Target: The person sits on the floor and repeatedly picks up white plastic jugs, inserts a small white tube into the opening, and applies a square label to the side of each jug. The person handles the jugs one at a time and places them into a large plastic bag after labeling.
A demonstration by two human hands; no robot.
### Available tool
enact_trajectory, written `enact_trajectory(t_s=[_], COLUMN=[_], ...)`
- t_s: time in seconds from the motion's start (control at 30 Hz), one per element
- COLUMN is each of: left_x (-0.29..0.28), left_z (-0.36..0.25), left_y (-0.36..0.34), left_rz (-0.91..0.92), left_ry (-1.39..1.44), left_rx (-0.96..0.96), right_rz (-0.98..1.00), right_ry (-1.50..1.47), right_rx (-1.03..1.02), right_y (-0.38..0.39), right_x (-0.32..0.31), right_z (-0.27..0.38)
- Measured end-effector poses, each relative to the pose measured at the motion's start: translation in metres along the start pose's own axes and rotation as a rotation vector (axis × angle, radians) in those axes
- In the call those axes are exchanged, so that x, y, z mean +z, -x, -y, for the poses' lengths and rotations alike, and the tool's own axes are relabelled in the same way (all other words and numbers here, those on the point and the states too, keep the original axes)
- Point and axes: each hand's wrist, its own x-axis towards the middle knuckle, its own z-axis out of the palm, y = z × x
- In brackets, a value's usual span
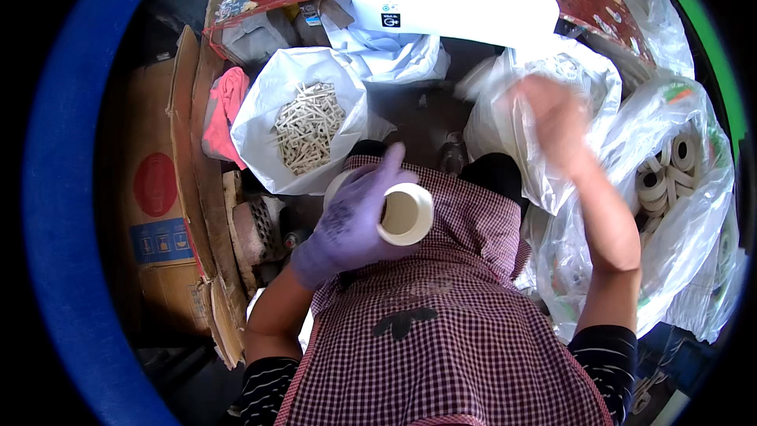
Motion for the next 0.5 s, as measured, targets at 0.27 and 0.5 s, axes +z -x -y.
enact_trajectory(t_s=[0.27,0.5], left_x=[-0.009,0.0], left_z=[0.01,0.003], left_y=[0.013,0.015], left_rz=[-0.375,-0.405], left_ry=[0.149,0.103], left_rx=[0.041,-0.01], right_rz=[-0.464,-0.105], right_ry=[-0.433,-0.077], right_rx=[0.048,-0.055], right_y=[0.017,-0.054], right_x=[0.049,0.128], right_z=[0.025,0.009])
